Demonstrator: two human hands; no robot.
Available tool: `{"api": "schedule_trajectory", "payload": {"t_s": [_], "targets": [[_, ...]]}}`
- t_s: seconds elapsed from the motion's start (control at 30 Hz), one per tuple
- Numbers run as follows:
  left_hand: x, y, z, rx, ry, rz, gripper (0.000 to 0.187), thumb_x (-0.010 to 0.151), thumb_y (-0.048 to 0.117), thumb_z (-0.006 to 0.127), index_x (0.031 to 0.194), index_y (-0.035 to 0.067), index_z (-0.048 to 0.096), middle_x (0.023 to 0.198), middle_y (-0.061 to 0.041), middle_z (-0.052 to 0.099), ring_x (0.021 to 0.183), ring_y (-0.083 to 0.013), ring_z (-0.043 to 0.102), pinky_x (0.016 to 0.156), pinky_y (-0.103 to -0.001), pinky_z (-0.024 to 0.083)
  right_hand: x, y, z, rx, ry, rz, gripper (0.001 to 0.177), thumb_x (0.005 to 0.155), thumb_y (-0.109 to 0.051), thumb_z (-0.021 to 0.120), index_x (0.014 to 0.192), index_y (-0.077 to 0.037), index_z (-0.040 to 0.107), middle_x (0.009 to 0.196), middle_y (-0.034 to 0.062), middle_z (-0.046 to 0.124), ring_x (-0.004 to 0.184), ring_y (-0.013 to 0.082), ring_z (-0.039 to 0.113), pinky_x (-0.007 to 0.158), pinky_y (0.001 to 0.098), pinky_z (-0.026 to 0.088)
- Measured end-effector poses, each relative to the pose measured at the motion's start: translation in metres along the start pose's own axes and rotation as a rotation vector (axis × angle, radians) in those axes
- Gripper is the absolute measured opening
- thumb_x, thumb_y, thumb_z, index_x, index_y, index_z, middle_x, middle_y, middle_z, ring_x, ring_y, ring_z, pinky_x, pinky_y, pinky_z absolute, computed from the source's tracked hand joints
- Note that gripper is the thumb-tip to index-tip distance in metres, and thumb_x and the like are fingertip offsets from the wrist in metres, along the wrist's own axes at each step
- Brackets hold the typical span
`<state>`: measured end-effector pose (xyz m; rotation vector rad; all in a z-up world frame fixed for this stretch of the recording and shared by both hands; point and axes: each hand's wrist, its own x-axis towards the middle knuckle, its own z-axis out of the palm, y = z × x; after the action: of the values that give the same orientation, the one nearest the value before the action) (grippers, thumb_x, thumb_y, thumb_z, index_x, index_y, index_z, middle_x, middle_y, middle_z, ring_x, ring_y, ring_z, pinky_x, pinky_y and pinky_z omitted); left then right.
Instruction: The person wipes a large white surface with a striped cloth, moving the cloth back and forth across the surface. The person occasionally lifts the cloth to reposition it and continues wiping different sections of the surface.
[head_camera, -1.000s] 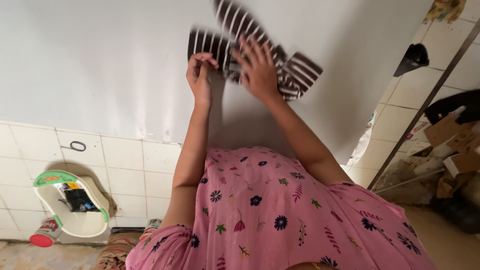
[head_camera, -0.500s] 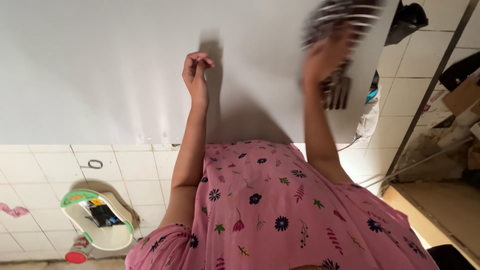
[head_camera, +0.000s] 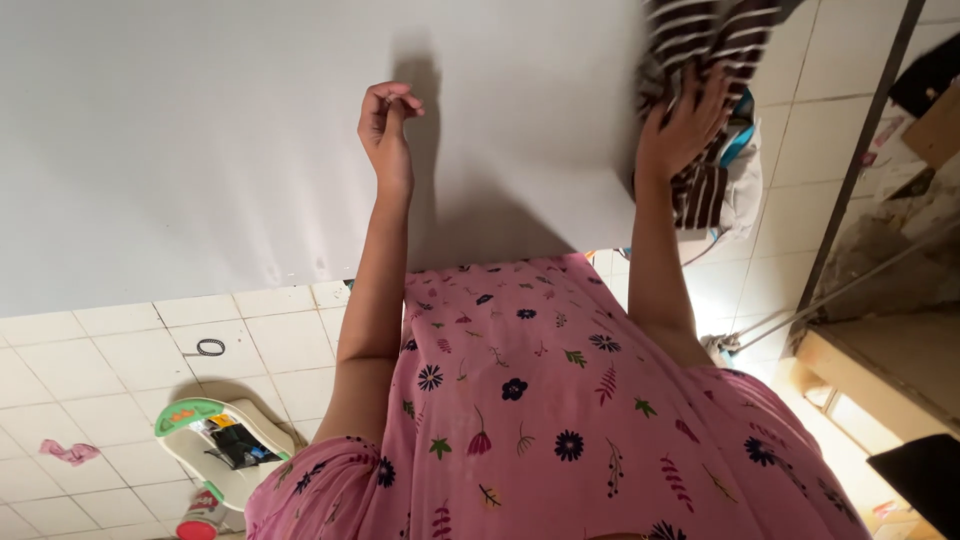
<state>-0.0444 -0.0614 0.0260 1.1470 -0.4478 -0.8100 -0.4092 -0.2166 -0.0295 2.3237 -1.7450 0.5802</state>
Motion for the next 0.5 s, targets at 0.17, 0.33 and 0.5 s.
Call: {"api": "schedule_trajectory", "payload": {"t_s": [0.17,0.33,0.5], "targets": [[-0.014,-0.004,0.004,0.031,-0.043,-0.03,0.025,0.101,-0.004,0.042,0.107,0.004,0.065,0.089,-0.006,0.064,0.083,-0.016,0.059,0.082,-0.031,0.053,-0.021,-0.059,0.005,0.051,0.067,0.056,0.065,0.086,-0.003,0.059,0.146,-0.028,0.057,0.157,0.0103,0.041,0.144,0.0336,0.049,0.12,0.0529,0.046],[-0.016,-0.003,-0.002,-0.015,-0.05,0.012,0.023,0.101,-0.003,0.042,0.108,0.004,0.064,0.089,-0.006,0.063,0.082,-0.0156,0.059,0.082,-0.029,0.052,-0.078,-0.144,-0.019,0.163,-0.382,-0.469,0.046,0.108,-0.035,0.035,0.153,-0.031,0.046,0.167,0.0048,0.023,0.155,0.0275,0.022,0.128,0.0501,0.022],[-0.024,0.0,-0.024,-0.053,0.051,0.039,0.022,0.101,-0.001,0.044,0.109,0.004,0.063,0.091,-0.007,0.065,0.084,-0.0157,0.06,0.082,-0.031,0.054,-0.04,-0.146,0.005,0.091,-0.781,-0.881,0.056,0.109,-0.046,0.024,0.163,-0.032,0.019,0.173,0.0002,0.011,0.158,0.0334,0.013,0.126,0.0629,0.0]]}}
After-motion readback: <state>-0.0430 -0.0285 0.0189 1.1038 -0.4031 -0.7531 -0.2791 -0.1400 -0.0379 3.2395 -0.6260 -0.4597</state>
